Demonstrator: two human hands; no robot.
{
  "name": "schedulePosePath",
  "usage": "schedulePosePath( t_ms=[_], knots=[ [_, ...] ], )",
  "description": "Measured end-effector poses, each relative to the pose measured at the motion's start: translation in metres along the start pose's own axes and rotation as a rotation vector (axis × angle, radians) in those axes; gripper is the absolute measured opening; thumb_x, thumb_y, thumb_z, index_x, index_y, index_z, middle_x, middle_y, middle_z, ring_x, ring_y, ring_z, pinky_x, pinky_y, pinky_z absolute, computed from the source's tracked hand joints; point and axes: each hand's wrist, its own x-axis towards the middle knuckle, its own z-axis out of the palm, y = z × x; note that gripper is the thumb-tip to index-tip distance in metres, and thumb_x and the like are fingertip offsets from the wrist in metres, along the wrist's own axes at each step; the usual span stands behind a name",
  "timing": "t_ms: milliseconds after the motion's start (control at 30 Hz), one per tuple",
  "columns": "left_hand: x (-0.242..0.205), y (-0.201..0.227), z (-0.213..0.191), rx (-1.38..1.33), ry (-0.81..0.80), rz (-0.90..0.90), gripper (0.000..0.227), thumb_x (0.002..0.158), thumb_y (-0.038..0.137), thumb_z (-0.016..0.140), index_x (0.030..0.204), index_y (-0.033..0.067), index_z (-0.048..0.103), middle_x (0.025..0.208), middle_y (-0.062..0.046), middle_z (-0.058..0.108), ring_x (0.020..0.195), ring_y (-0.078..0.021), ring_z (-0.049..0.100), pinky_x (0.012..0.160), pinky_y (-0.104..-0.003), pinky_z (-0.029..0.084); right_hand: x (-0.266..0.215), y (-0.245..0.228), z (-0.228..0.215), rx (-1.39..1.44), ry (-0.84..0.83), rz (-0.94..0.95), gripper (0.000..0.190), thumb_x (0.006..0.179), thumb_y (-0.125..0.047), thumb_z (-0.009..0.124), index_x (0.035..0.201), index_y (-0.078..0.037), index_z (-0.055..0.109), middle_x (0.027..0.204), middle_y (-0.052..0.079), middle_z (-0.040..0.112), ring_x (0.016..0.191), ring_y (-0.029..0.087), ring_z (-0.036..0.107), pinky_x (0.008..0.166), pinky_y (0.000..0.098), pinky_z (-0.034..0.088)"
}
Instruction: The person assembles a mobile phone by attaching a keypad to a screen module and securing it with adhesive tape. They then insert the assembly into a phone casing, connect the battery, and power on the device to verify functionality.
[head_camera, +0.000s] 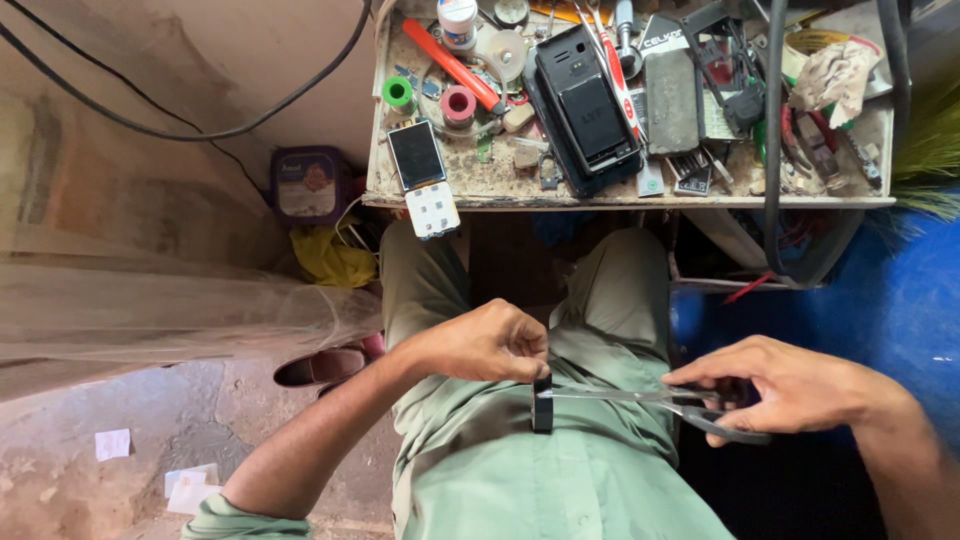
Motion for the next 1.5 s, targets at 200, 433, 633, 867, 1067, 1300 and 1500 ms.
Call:
schedulePosePath(
  t_ms=[200, 433, 633, 867, 1067, 1300, 1500],
  knots=[
    [0.001, 0.001, 0.001, -0.001, -0.024, 0.021, 0.022, 0.086, 0.019, 0.069, 0.082, -0.0021, 0.070, 0.069, -0.006, 0.069, 0.067, -0.0080, 0.063, 0.063, -0.027, 0.055, 0.015, -0.002, 0.000, 0.093, -0.042, -0.026, 0.070, 0.067, -0.028, 0.085, 0.135, -0.017, 0.071, 0.085, 0.002, 0.080, 0.072, 0.015, 0.072, 0.063, 0.0298, 0.056],
    [-0.001, 0.002, -0.001, -0.033, -0.044, -0.001, 0.021, 0.089, 0.019, 0.069, 0.085, -0.0020, 0.070, 0.072, -0.005, 0.070, 0.070, -0.0072, 0.063, 0.065, -0.027, 0.054, 0.020, 0.011, 0.001, 0.162, -0.067, -0.071, 0.063, 0.074, -0.018, 0.078, 0.136, -0.013, 0.070, 0.086, 0.003, 0.088, 0.070, 0.015, 0.075, 0.064, 0.0286, 0.057],
    [-0.004, -0.005, -0.003, -0.162, -0.019, -0.077, 0.025, 0.097, 0.024, 0.068, 0.092, -0.0007, 0.073, 0.079, -0.004, 0.075, 0.076, -0.0065, 0.068, 0.069, -0.025, 0.055, -0.008, 0.047, -0.007, 0.277, -0.031, -0.322, 0.058, 0.078, -0.011, 0.078, 0.135, -0.004, 0.065, 0.092, 0.009, 0.083, 0.078, 0.017, 0.081, 0.072, 0.0300, 0.063],
    [-0.009, -0.042, 0.019, -0.416, 0.042, -0.147, 0.051, 0.088, 0.010, 0.075, 0.134, 0.0034, 0.055, 0.108, -0.006, 0.076, 0.096, -0.0119, 0.067, 0.084, -0.028, 0.055, -0.064, 0.133, -0.015, 0.971, 0.973, -0.625, 0.058, 0.090, -0.039, 0.081, 0.121, 0.007, 0.066, 0.096, 0.019, 0.074, 0.076, 0.023, 0.071, 0.070, 0.0382, 0.061],
    [0.012, -0.142, 0.054, -0.385, 0.159, -0.001, 0.074, 0.083, 0.000, 0.082, 0.146, 0.0075, 0.044, 0.110, -0.008, 0.070, 0.103, -0.0148, 0.070, 0.093, -0.032, 0.058, -0.062, 0.179, -0.112, 1.177, 1.382, -0.349, 0.050, 0.094, -0.047, 0.075, 0.120, -0.004, 0.067, 0.094, 0.007, 0.072, 0.073, 0.013, 0.066, 0.062, 0.0316, 0.057],
    [0.008, -0.216, 0.071, -0.468, 0.316, -0.003, 0.062, 0.088, 0.006, 0.074, 0.144, 0.0053, 0.047, 0.104, -0.016, 0.075, 0.096, -0.0229, 0.076, 0.089, -0.038, 0.063, -0.052, 0.199, -0.185, 1.194, 1.370, -0.281, 0.036, 0.100, -0.043, 0.073, 0.113, -0.009, 0.071, 0.089, 0.003, 0.073, 0.069, 0.009, 0.065, 0.057, 0.0257, 0.055],
    [0.011, -0.224, 0.062, -0.583, 0.264, -0.005, 0.055, 0.092, 0.008, 0.067, 0.143, 0.0065, 0.047, 0.104, -0.017, 0.073, 0.097, -0.0247, 0.076, 0.091, -0.038, 0.062, -0.040, 0.198, -0.228, 1.326, 1.460, -0.443, 0.035, 0.105, -0.036, 0.064, 0.114, -0.002, 0.069, 0.101, 0.011, 0.076, 0.084, 0.015, 0.075, 0.066, 0.0203, 0.061]
  ],
)
